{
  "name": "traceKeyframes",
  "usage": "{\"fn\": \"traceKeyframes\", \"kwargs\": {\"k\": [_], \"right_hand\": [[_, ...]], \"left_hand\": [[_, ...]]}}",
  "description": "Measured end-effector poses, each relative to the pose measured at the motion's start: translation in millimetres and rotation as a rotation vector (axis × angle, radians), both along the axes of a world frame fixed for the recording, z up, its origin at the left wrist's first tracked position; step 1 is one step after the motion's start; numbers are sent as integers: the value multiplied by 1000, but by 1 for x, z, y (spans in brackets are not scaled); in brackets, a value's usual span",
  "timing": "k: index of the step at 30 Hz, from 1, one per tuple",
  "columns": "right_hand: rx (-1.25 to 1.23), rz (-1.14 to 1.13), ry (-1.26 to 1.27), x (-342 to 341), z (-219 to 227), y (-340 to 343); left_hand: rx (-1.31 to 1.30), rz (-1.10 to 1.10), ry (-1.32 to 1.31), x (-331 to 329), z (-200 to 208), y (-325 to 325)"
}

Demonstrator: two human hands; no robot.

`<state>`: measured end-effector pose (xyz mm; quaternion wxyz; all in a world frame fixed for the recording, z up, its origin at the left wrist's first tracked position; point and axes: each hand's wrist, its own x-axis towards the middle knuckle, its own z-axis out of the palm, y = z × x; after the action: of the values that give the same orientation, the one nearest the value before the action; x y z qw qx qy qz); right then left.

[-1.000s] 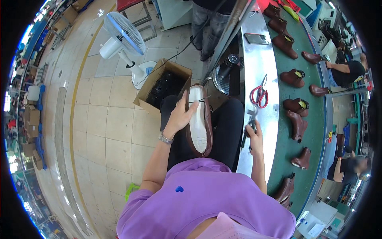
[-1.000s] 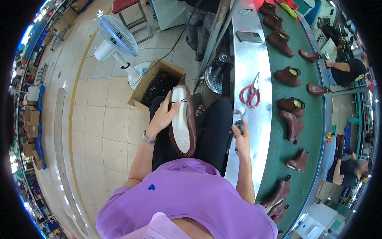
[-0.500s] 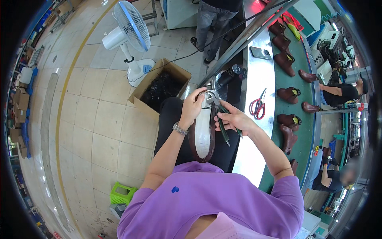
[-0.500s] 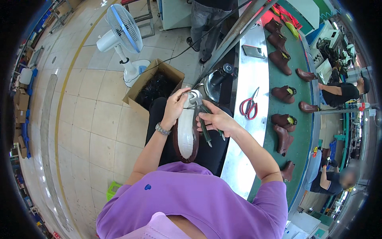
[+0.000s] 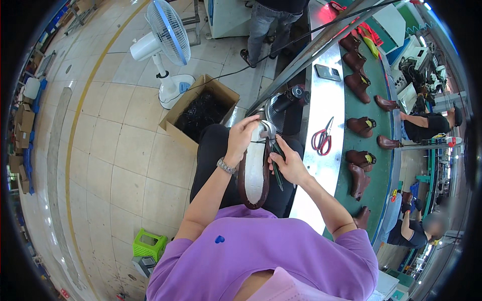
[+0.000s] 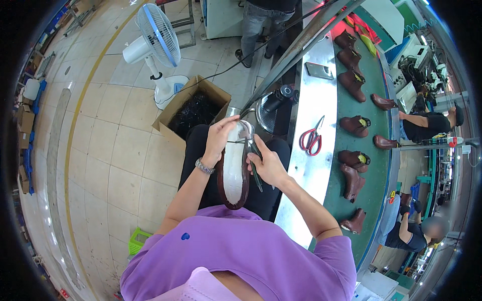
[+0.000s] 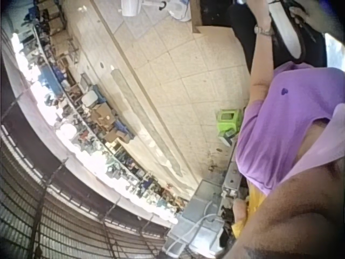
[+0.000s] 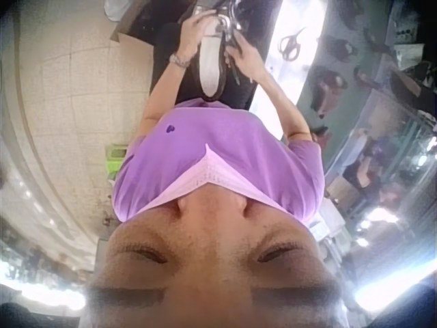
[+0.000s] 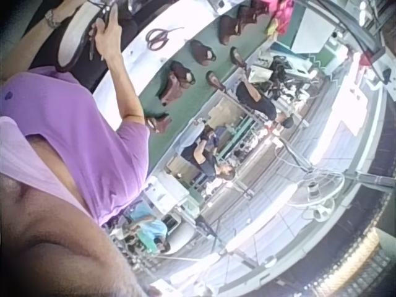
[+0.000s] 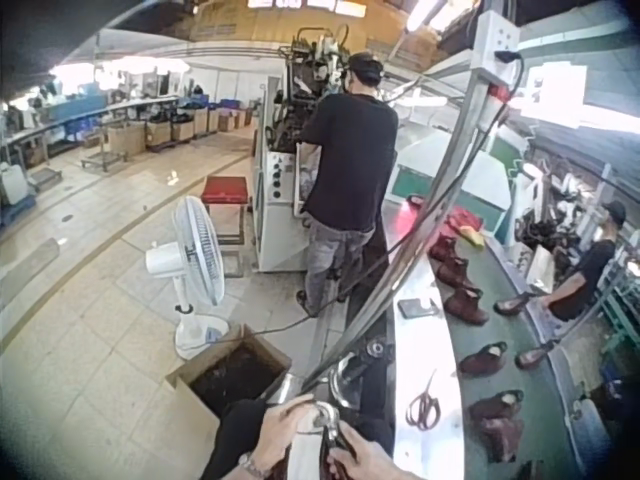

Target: The person processes shoes along an assembly line, using scissors, pliers, and a hand tool to trim threads, remove fasteners, and smooth the sole edges before placing the shoes onto the conveyor belt.

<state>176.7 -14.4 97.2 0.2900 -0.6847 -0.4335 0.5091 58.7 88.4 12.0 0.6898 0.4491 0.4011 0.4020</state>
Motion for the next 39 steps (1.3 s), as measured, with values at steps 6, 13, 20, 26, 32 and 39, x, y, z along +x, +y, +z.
{"fn": "traceKeyframes", "kwargs": {"k": [6,13,20,26,32,39], "right_hand": [[83,114,-90,-1,-4,-27],[-224,-62,464,20,32,7],[-375,-138,541,23,22,29],[-191,-42,258,11,11,18],[-131,-15,146,5,8,12],[-150,55,72,15,12,14]], "left_hand": [[-152,36,78,6,-6,10],[-117,16,-94,3,-4,10],[158,17,74,3,-4,6],[186,51,104,4,-5,5],[-184,66,39,7,3,12],[-112,79,-5,5,-4,12]]}}
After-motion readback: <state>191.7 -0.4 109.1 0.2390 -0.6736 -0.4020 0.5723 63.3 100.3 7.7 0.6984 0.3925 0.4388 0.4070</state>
